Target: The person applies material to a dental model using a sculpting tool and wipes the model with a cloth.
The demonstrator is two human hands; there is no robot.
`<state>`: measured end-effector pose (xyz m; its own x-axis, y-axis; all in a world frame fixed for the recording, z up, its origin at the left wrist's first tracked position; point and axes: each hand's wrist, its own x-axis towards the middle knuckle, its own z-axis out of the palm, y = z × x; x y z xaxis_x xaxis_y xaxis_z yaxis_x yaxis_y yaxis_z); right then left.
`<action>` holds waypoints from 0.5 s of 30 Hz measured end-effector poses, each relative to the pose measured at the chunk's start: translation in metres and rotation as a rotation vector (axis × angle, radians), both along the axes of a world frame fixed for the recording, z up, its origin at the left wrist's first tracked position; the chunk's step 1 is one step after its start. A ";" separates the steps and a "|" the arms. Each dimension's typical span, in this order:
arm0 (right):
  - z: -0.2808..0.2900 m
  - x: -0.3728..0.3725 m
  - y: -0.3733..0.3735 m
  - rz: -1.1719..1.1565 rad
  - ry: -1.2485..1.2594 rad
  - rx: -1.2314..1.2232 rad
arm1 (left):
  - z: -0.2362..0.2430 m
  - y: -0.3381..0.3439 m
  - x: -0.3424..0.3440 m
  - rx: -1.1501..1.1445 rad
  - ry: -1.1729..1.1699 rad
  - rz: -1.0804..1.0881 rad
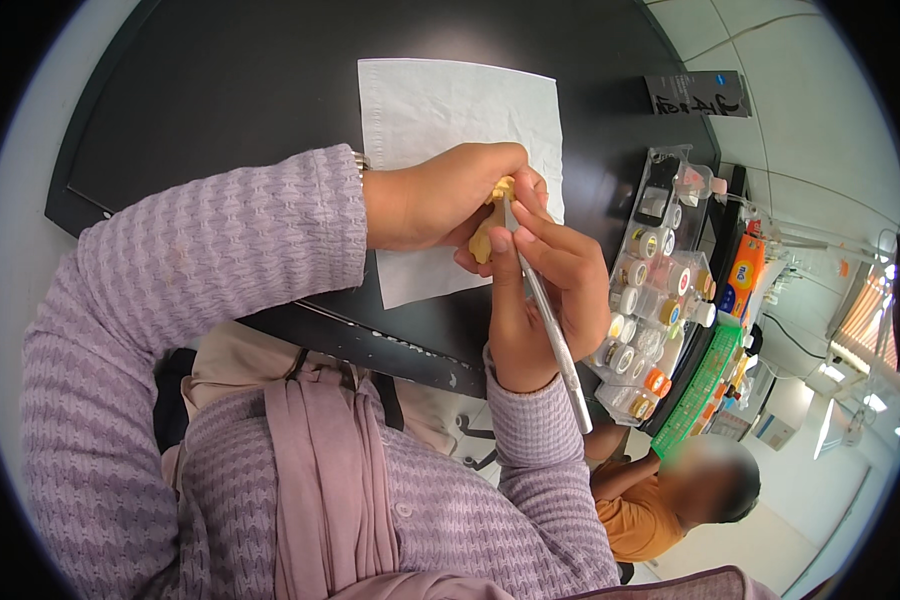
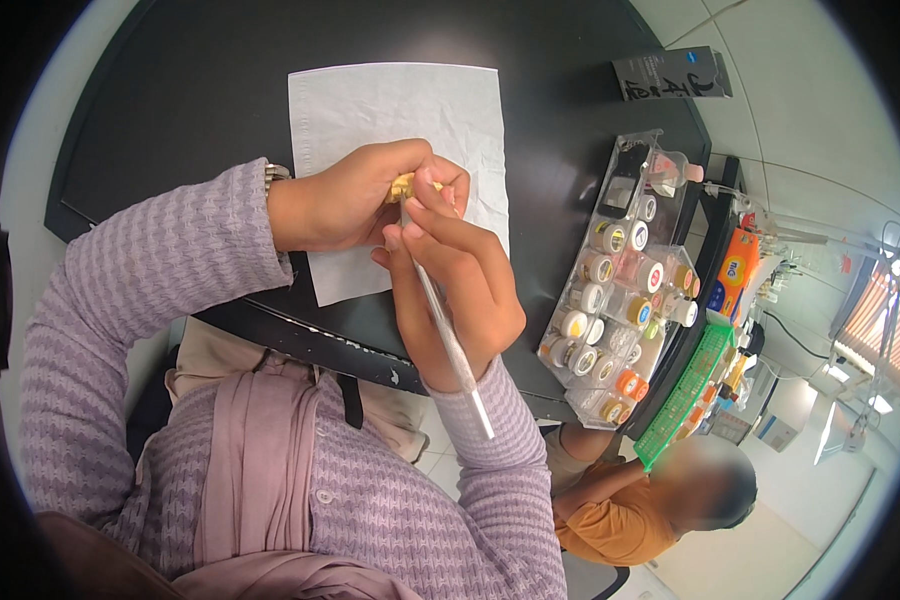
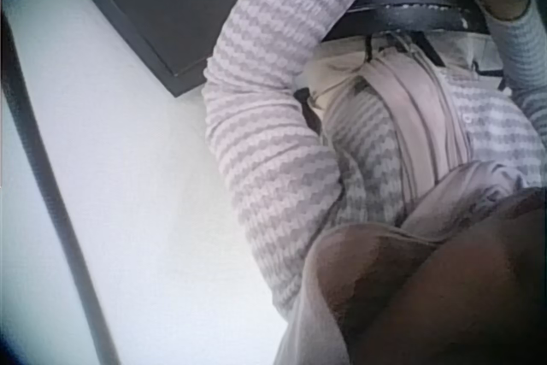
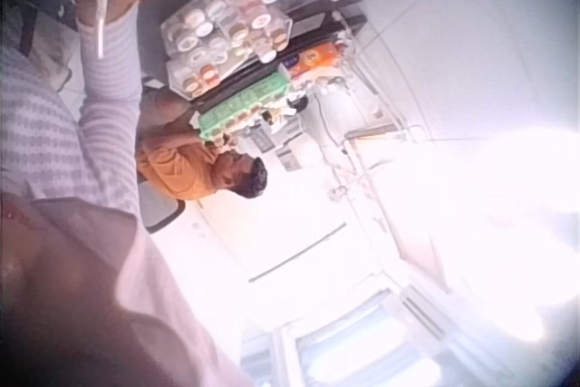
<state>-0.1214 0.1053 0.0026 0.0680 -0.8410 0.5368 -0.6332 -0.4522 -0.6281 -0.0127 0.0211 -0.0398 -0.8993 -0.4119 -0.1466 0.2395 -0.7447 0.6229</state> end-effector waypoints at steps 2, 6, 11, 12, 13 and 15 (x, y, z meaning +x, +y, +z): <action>-0.001 0.000 0.001 -0.008 0.004 -0.011 | -0.001 0.000 -0.001 -0.026 0.014 0.000; 0.000 0.003 0.001 -0.017 0.031 -0.004 | -0.002 0.000 -0.002 0.001 -0.004 0.012; 0.003 0.001 0.001 0.006 0.080 0.025 | -0.003 0.000 0.000 -0.037 -0.016 0.007; 0.002 0.001 0.001 0.010 0.061 0.025 | -0.003 0.000 0.001 -0.034 -0.005 -0.003; 0.002 0.000 0.001 0.014 0.041 0.025 | -0.003 -0.001 0.001 -0.031 0.006 -0.013; 0.001 0.000 0.003 -0.008 0.005 0.040 | -0.004 -0.001 0.000 -0.037 0.020 -0.025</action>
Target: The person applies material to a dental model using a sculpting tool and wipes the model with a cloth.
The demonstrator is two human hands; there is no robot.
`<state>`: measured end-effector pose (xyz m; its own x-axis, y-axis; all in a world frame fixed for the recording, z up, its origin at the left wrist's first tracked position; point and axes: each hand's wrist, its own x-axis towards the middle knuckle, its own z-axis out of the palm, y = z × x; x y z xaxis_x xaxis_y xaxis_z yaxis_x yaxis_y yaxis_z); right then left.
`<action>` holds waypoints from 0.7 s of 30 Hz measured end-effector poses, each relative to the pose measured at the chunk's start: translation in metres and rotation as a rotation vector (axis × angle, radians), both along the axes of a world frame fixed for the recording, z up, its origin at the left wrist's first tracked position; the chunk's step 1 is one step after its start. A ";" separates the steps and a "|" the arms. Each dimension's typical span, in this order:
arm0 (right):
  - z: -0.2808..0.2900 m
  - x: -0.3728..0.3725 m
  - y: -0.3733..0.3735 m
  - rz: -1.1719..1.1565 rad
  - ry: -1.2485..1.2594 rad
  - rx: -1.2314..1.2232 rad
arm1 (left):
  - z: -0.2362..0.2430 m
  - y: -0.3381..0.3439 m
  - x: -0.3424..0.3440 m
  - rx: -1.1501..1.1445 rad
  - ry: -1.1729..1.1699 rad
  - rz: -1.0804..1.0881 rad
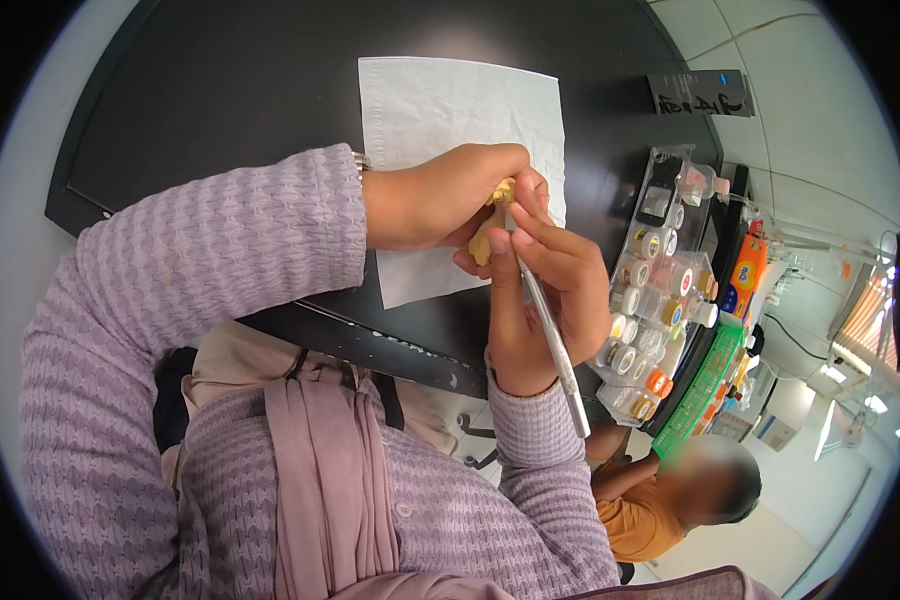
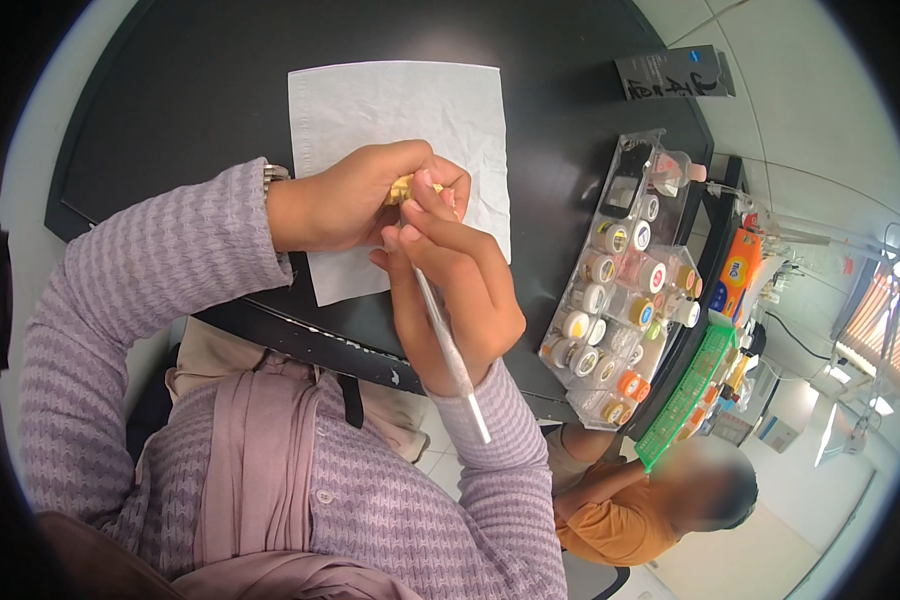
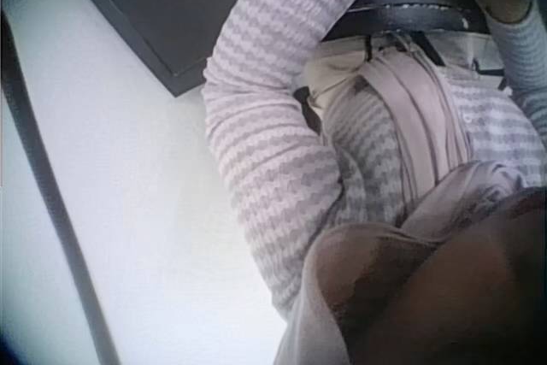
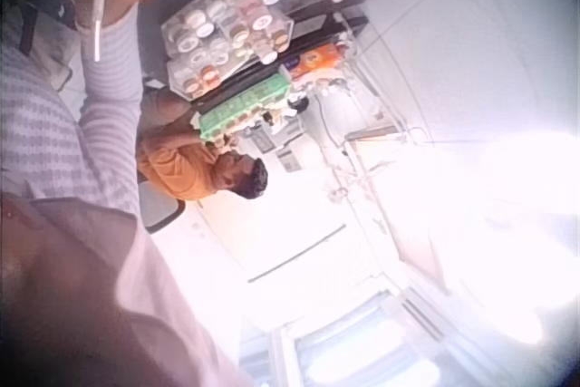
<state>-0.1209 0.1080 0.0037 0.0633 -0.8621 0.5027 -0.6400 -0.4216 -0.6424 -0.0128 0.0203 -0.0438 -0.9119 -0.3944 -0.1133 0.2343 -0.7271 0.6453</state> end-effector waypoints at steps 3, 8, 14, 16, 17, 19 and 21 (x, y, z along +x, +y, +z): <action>0.000 0.003 0.004 -0.040 -0.007 0.023 | -0.005 0.000 -0.002 -0.028 0.010 0.021; -0.001 0.004 0.001 -0.036 0.060 -0.040 | -0.008 0.001 -0.005 -0.062 0.008 0.057; 0.000 0.001 -0.001 0.019 0.076 -0.026 | -0.004 0.001 -0.003 -0.019 -0.046 0.052; 0.001 0.000 -0.002 0.021 0.097 -0.028 | -0.002 0.001 -0.002 0.001 -0.030 0.040; 0.001 -0.001 -0.002 0.020 0.107 -0.027 | -0.001 0.001 -0.001 0.013 -0.023 0.032; -0.001 0.000 -0.001 -0.002 0.011 0.000 | 0.001 0.000 -0.001 0.032 -0.018 0.022; -0.002 0.000 0.001 -0.018 -0.048 0.025 | 0.000 0.000 -0.001 0.053 -0.005 0.012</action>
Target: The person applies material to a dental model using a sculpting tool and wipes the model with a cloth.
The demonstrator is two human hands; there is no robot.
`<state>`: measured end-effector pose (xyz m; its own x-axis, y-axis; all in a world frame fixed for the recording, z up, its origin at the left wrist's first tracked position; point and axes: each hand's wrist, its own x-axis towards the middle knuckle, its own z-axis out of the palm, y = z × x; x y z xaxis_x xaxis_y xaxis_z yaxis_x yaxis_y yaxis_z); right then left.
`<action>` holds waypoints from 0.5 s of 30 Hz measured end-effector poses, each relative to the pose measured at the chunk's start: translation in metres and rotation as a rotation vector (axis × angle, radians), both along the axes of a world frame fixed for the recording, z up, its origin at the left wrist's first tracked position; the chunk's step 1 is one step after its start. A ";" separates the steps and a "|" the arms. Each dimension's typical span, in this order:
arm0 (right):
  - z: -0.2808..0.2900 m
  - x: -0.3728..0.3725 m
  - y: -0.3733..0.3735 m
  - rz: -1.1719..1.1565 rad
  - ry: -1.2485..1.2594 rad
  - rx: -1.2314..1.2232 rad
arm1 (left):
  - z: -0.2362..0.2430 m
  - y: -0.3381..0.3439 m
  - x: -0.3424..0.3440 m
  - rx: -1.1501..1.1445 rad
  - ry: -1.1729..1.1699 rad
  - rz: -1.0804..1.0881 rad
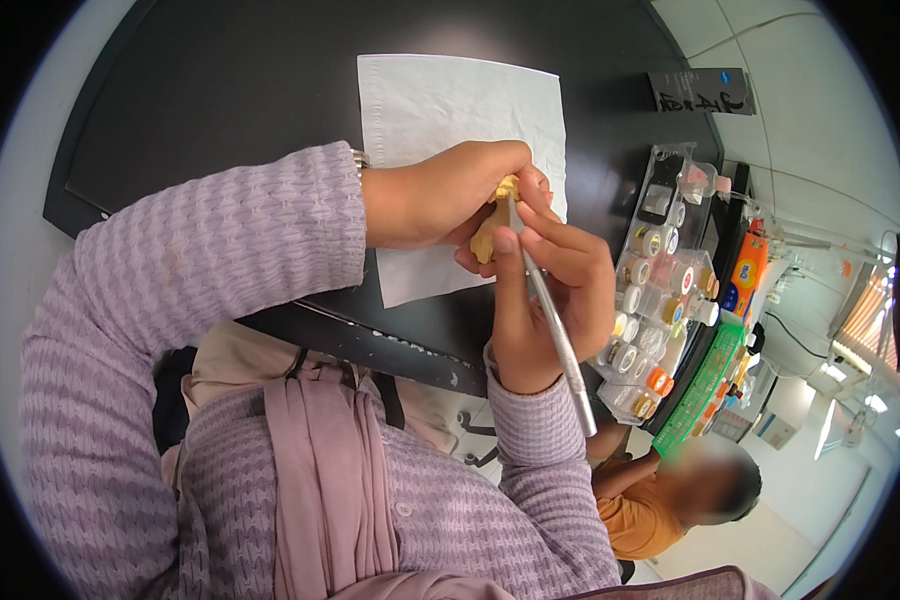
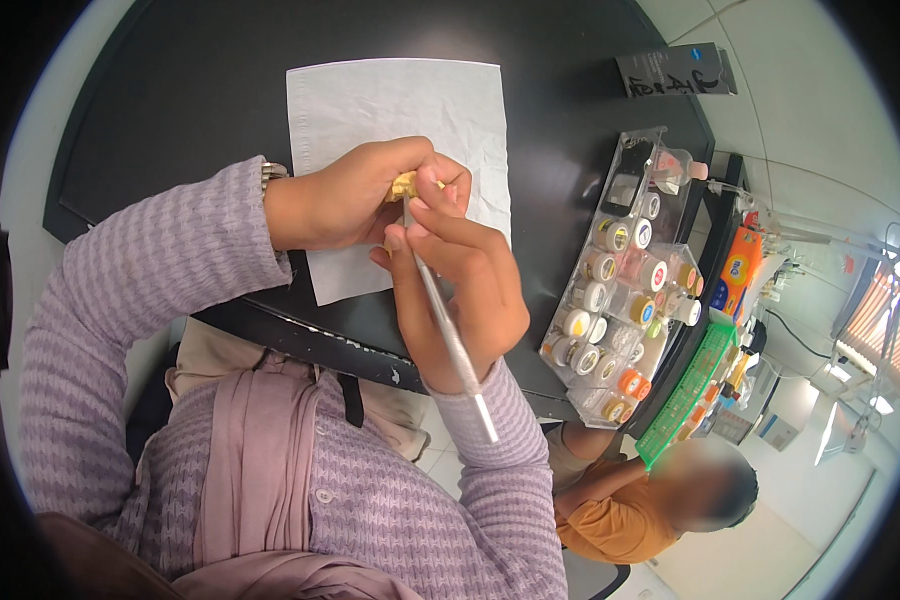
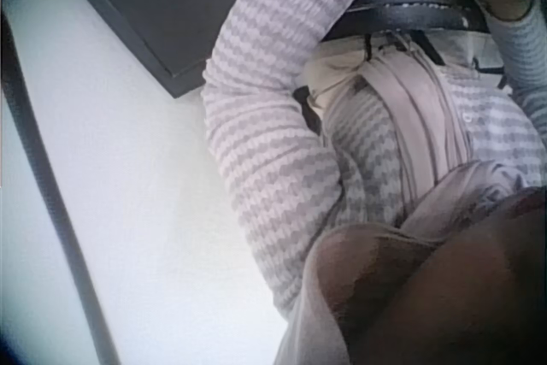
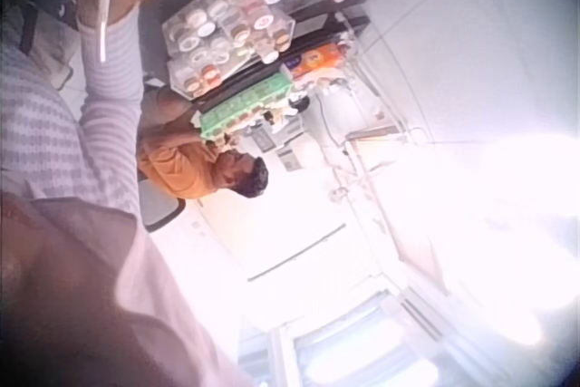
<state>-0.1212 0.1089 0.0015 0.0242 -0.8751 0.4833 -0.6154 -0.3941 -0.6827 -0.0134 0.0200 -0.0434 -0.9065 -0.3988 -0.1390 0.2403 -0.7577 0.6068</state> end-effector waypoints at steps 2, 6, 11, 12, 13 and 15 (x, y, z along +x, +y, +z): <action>0.000 -0.005 0.003 -0.007 -0.023 0.024 | 0.002 0.000 0.000 0.024 0.022 -0.008; -0.003 -0.006 0.000 0.014 -0.115 -0.046 | 0.008 0.001 0.001 0.081 0.002 -0.036; -0.002 -0.005 0.001 0.041 0.011 0.003 | 0.003 -0.001 0.002 0.042 0.054 -0.040; -0.002 -0.005 0.000 0.047 0.034 0.005 | 0.001 -0.001 0.001 0.016 0.048 -0.024; 0.000 -0.005 0.000 0.045 0.065 -0.012 | -0.001 -0.001 -0.001 -0.011 0.043 -0.008; 0.002 -0.005 -0.002 0.037 0.127 -0.045 | -0.001 -0.002 -0.001 -0.030 0.049 -0.017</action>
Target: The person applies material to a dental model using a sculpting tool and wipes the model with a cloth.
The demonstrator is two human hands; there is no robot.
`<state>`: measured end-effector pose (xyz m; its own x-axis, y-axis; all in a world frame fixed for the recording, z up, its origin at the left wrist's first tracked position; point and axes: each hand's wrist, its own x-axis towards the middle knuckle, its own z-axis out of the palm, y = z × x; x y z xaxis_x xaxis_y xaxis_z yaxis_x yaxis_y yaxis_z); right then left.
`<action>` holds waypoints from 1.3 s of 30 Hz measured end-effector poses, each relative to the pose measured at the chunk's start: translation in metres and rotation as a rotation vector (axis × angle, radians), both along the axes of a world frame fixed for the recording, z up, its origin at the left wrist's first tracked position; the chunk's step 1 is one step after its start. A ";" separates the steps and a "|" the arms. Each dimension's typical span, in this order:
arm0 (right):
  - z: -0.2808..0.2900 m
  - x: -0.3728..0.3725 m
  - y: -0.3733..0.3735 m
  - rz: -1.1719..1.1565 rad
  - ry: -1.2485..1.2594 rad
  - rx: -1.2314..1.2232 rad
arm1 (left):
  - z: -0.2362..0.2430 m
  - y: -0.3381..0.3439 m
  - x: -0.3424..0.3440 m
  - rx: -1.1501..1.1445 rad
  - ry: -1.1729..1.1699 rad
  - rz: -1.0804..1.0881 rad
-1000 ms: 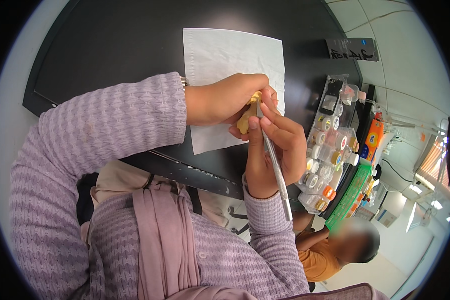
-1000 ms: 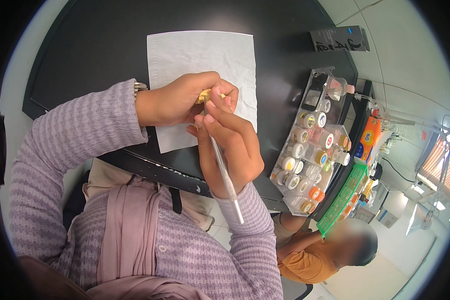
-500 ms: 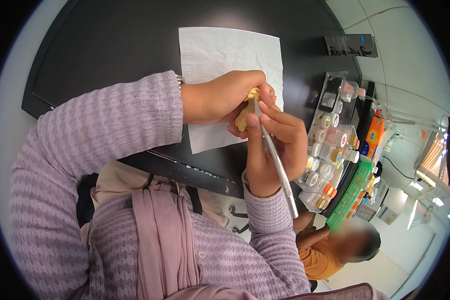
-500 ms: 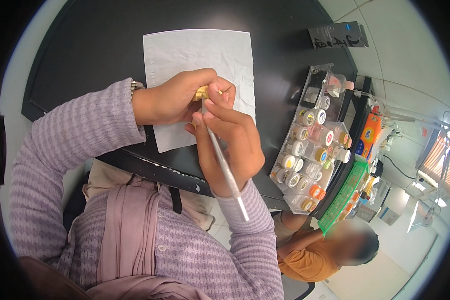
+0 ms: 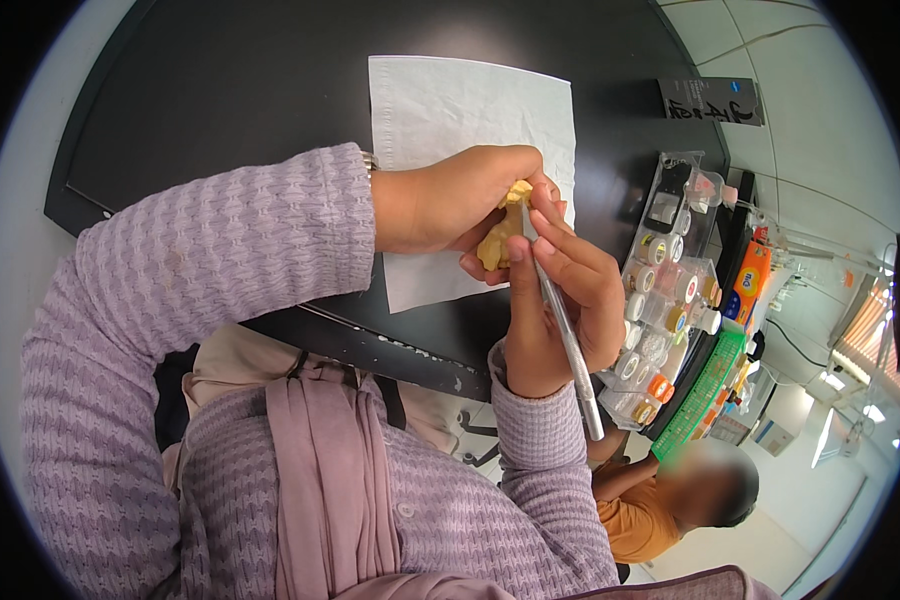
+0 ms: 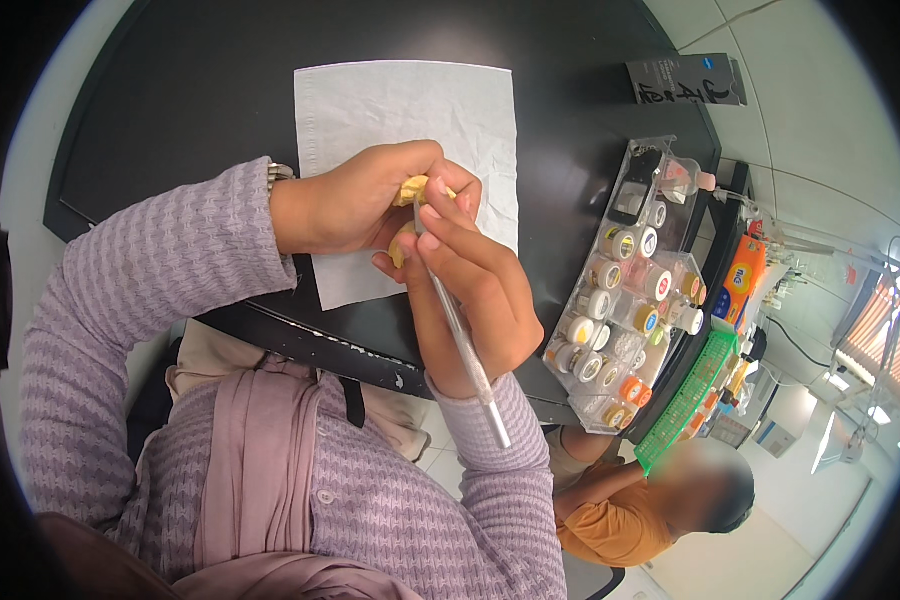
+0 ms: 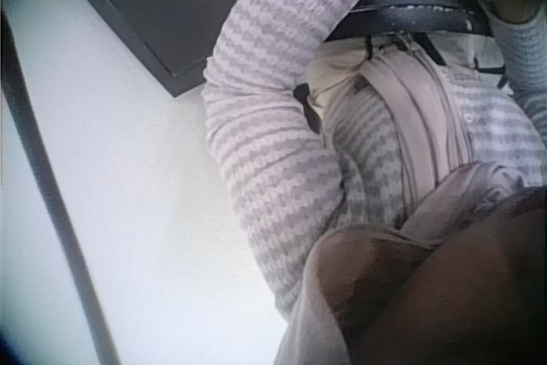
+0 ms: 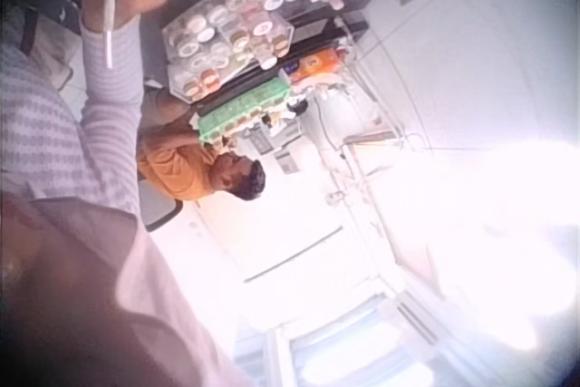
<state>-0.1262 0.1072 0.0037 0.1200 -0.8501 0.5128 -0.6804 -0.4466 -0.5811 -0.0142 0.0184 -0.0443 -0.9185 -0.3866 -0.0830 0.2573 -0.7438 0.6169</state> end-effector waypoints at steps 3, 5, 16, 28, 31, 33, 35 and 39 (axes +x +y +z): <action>-0.001 0.002 0.000 -0.010 -0.023 0.008 | -0.001 -0.001 0.002 0.000 0.008 -0.033; 0.000 0.006 0.002 -0.028 -0.040 0.032 | -0.001 -0.001 0.001 -0.030 -0.019 0.000; -0.001 0.005 0.004 -0.039 -0.109 0.078 | -0.004 0.000 -0.001 -0.058 -0.052 0.009; 0.002 0.008 0.001 -0.029 -0.012 0.029 | -0.005 0.001 0.000 -0.011 -0.034 0.042; 0.001 0.010 0.003 -0.054 -0.002 0.013 | -0.004 0.002 -0.001 -0.016 -0.048 0.048; 0.000 0.011 0.003 -0.077 -0.034 0.017 | 0.000 0.003 0.000 -0.005 -0.069 0.052; 0.001 0.008 0.003 -0.016 -0.057 0.031 | 0.002 0.003 0.000 0.015 -0.079 0.060; 0.002 0.004 0.003 0.006 -0.015 0.033 | 0.000 0.003 -0.001 -0.055 -0.079 0.076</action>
<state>-0.1226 0.1099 0.0060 0.1175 -0.8657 0.4866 -0.6690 -0.4311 -0.6055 -0.0153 0.0219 -0.0446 -0.8778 -0.4608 -0.1310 0.2603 -0.6884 0.6771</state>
